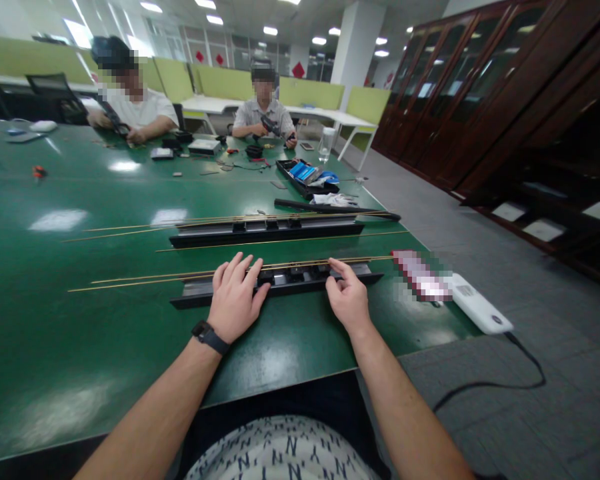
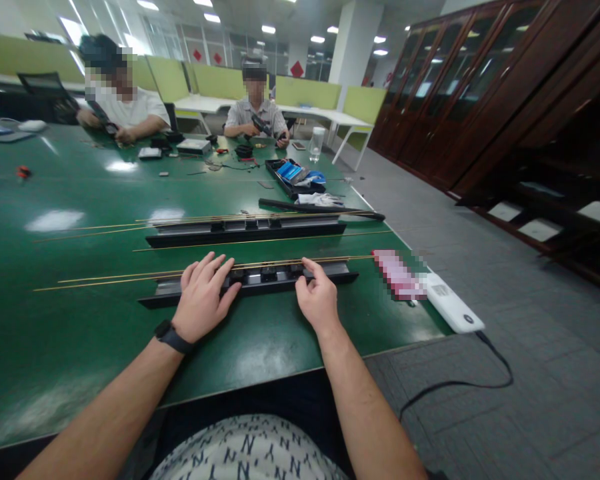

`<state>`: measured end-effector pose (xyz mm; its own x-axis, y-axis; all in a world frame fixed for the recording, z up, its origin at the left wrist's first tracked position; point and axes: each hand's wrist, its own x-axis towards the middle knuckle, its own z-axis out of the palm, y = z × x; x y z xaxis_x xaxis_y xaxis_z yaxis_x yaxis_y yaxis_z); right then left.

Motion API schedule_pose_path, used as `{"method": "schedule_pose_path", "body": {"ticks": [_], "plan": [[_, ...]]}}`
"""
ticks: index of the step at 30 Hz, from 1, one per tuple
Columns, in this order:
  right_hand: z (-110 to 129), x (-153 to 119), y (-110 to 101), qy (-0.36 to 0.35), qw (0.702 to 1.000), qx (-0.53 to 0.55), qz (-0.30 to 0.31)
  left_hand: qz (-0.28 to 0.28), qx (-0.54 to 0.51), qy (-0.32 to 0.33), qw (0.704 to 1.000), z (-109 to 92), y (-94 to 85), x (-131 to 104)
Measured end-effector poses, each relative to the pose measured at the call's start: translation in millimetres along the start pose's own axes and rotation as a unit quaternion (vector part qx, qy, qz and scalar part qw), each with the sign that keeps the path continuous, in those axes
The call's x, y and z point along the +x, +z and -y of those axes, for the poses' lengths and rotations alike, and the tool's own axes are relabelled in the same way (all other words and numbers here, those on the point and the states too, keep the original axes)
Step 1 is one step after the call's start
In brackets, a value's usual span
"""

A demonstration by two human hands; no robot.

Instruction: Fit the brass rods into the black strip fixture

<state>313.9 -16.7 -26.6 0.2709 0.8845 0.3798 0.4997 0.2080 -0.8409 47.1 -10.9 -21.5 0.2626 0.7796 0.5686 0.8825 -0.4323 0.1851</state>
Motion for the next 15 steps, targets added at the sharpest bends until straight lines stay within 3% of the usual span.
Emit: {"method": "schedule_pose_path", "body": {"ticks": [7, 15], "plan": [[-2.5, 1.4, 0.3, 0.008, 1.000, 0.007, -0.025, -0.002, -0.001, 0.004, 1.000, 1.2, 0.7, -0.1], [4.4, -0.2, -2.2, 0.007, 1.000, -0.011, 0.001, 0.001, -0.005, 0.000, 1.000, 0.1, -0.1, 0.0]]}}
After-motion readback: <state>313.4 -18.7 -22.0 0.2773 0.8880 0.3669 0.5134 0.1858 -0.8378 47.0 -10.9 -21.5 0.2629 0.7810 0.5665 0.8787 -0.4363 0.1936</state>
